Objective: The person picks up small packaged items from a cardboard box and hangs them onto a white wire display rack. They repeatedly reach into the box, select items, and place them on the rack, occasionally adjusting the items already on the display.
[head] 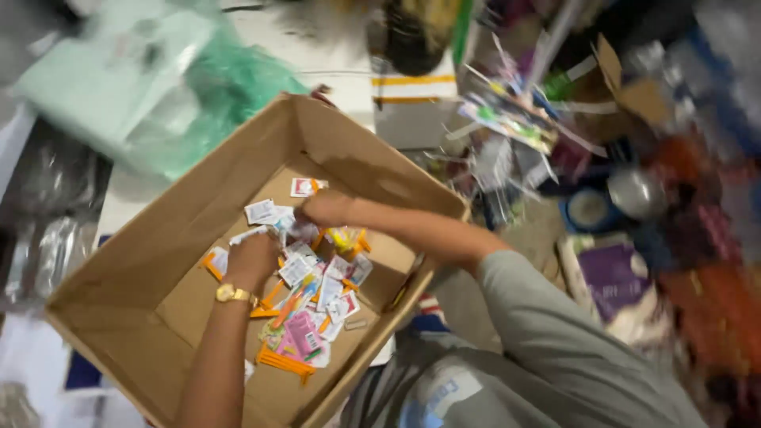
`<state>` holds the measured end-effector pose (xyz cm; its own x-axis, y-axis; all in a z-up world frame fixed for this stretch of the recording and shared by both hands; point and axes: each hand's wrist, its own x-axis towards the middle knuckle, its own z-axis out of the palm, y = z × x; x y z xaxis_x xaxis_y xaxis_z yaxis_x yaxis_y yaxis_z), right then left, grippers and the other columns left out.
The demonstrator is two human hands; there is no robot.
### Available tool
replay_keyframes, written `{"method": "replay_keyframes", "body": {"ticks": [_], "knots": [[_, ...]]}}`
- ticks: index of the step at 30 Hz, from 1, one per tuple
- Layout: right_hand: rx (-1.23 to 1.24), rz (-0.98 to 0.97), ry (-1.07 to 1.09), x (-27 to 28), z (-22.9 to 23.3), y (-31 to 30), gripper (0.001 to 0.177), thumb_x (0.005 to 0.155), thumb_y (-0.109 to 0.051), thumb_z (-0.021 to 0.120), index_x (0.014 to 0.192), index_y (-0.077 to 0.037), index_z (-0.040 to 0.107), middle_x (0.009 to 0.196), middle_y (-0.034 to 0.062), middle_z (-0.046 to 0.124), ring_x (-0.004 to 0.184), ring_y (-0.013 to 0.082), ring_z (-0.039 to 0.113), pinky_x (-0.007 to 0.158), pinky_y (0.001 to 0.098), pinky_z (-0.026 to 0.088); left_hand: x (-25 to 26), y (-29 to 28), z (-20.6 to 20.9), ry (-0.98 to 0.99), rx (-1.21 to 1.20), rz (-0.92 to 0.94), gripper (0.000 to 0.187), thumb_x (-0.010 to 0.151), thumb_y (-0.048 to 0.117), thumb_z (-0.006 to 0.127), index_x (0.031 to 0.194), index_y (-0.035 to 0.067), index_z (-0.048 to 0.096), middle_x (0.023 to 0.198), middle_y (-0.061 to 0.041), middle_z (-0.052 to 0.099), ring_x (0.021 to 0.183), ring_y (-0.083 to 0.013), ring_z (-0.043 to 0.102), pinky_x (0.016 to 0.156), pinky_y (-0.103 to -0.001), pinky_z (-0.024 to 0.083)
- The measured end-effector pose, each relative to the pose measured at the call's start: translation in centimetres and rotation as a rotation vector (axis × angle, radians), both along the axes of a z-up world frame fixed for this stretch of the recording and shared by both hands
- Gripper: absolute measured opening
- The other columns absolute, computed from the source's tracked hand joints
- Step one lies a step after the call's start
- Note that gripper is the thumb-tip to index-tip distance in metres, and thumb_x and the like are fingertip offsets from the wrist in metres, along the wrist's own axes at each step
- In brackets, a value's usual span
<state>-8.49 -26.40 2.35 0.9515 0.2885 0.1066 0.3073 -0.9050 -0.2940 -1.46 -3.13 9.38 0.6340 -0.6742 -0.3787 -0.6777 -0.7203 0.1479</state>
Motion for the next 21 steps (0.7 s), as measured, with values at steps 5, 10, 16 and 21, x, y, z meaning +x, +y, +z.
{"method": "replay_keyframes", "body": {"ticks": [5,10,16,21], "knots": [[0.591,-0.25,-0.064,-5.2,8.3,-1.4,0.017,0.096,-0.02,0.063,0.103,-0.005,0.068,0.087,0.0121,0.072,0.072,0.0224,0.068,0.065,0.0379,0.057,1.7,-2.4,-0.1,0.292,-0.519,-0.114,0.031,0.092,0.011,0.061,0.118,0.0,0.071,0.106,-0.02,0.076,0.096,-0.0302,0.074,0.085,-0.043,0.057],[1.081,-0.631,-0.143,-15.5,14.2,-0.8,0.022,0.102,-0.025,0.063,0.111,-0.006,0.067,0.09,-0.0002,0.07,0.073,0.0074,0.066,0.059,0.0253,0.056,-3.7,-7.3,7.3,0.784,-0.735,-0.269,0.03,0.09,0.013,0.076,0.117,-0.001,0.072,0.109,-0.008,0.077,0.098,-0.0126,0.07,0.087,-0.028,0.057],[1.162,-0.896,-0.481,-22.9,13.8,2.4,0.027,0.101,-0.028,0.064,0.115,-0.005,0.061,0.094,-0.0002,0.072,0.076,0.0069,0.07,0.062,0.0239,0.054,-9.6,-10.1,9.0,1.081,-0.811,-0.352,0.026,0.091,0.016,0.077,0.112,0.001,0.074,0.098,0.0,0.074,0.089,-0.0068,0.066,0.081,-0.025,0.055],[1.186,-1.08,-0.532,-24.2,10.5,5.0,0.025,0.102,-0.029,0.062,0.112,-0.006,0.06,0.089,-0.0001,0.072,0.075,0.0064,0.07,0.062,0.0227,0.053,-10.8,-9.9,8.9,0.965,-0.786,-0.401,0.022,0.094,0.018,0.075,0.106,0.0,0.075,0.092,-0.001,0.073,0.085,-0.0069,0.065,0.077,-0.024,0.053]]}}
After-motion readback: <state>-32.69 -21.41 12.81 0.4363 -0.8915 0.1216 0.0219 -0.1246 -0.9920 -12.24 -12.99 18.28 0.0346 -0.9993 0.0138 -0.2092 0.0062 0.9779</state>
